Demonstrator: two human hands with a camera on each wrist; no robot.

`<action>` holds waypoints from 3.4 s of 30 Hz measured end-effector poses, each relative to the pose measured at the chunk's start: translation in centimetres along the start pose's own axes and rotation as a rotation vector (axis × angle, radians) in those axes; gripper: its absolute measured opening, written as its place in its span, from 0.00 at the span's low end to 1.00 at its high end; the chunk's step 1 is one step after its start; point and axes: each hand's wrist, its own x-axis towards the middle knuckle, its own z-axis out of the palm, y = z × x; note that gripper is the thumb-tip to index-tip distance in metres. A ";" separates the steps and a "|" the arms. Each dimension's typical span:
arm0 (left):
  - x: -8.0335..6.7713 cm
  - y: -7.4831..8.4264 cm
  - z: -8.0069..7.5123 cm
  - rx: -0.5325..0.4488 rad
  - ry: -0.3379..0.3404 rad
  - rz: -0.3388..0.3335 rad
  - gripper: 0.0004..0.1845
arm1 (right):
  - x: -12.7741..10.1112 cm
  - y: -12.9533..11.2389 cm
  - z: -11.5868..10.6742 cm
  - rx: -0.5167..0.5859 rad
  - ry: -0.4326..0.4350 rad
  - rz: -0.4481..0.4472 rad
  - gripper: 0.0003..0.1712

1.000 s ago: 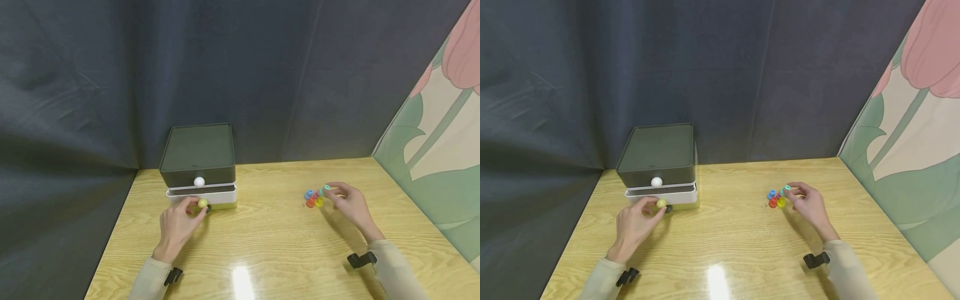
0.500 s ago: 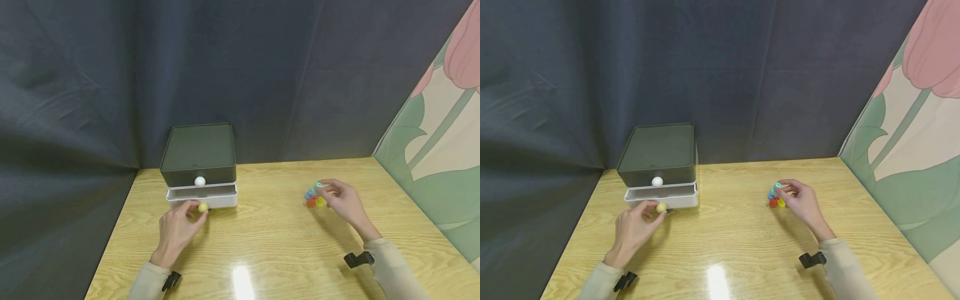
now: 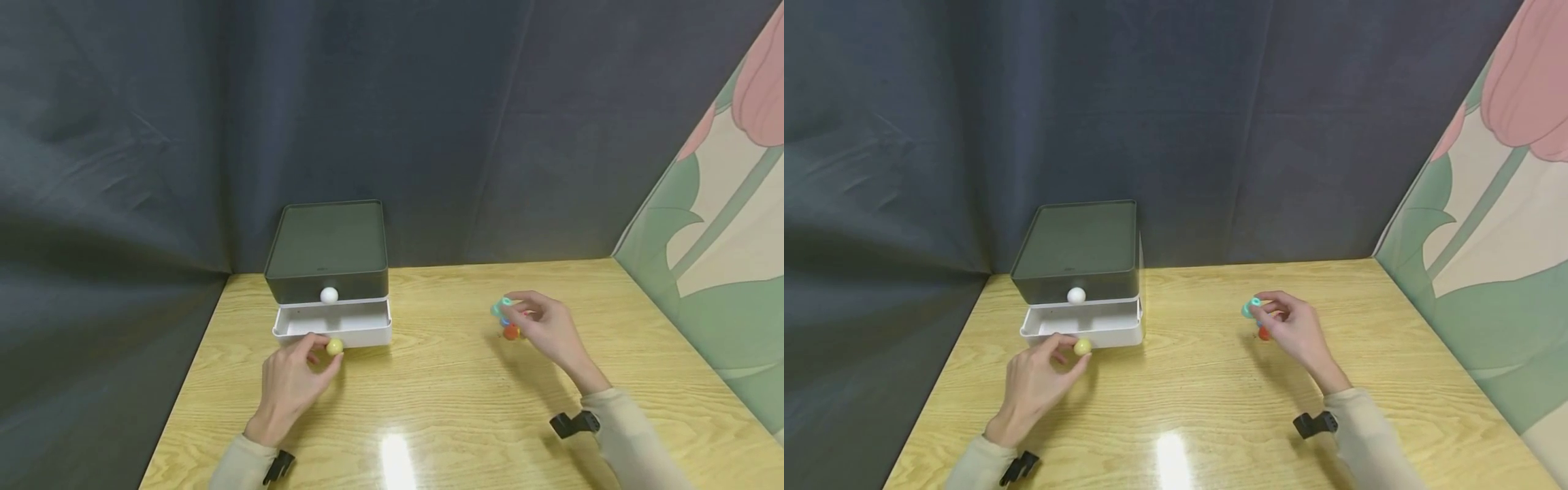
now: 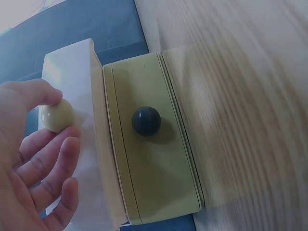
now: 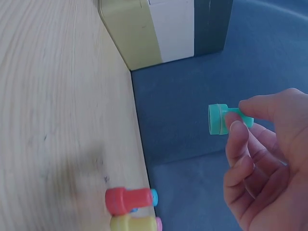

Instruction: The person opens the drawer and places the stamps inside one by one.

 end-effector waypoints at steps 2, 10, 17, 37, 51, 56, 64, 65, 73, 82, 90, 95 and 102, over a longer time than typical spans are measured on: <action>-0.1 0.1 0.0 -0.001 0.002 0.003 0.13 | 0.0 -0.4 0.2 0.010 -0.015 -0.001 0.26; -0.5 0.1 -0.1 -0.004 0.025 0.029 0.14 | 0.2 -2.6 1.0 0.061 -0.066 -0.011 0.27; -0.9 0.2 -0.1 -0.011 0.033 0.044 0.15 | 0.5 -4.4 2.1 0.077 -0.075 -0.061 0.24; -1.9 0.7 -0.7 0.019 0.044 0.057 0.15 | 1.2 -8.0 5.3 0.121 -0.111 -0.173 0.16; -1.7 0.1 -1.4 -0.042 0.208 0.112 0.07 | 1.9 -11.7 8.5 0.167 -0.159 -0.268 0.13; -1.0 -0.8 -2.5 -0.103 0.345 0.055 0.02 | 2.0 -12.9 9.6 0.173 -0.183 -0.302 0.11; 0.0 -2.7 -3.2 -0.150 0.374 -0.141 0.12 | 2.5 -14.7 11.6 0.203 -0.231 -0.313 0.11; 0.0 -2.9 -3.1 -0.154 0.352 -0.167 0.13 | 2.5 -14.8 11.9 0.204 -0.237 -0.317 0.11; -0.5 -3.8 -2.1 -0.195 0.231 -0.297 0.17 | 3.1 -16.0 14.0 0.202 -0.322 -0.360 0.09; -0.6 -3.8 -1.7 -0.213 0.236 -0.318 0.18 | 3.7 -17.0 16.5 0.141 -0.412 -0.387 0.09; -0.8 -3.9 -1.4 -0.221 0.245 -0.297 0.19 | 3.9 -17.5 18.7 0.082 -0.475 -0.410 0.08; -0.9 -4.0 -1.3 -0.234 0.250 -0.299 0.19 | 4.0 -17.8 19.7 0.037 -0.481 -0.383 0.09; -0.9 -4.1 -1.3 -0.249 0.248 -0.294 0.19 | 4.4 -18.2 20.4 -0.025 -0.492 -0.311 0.13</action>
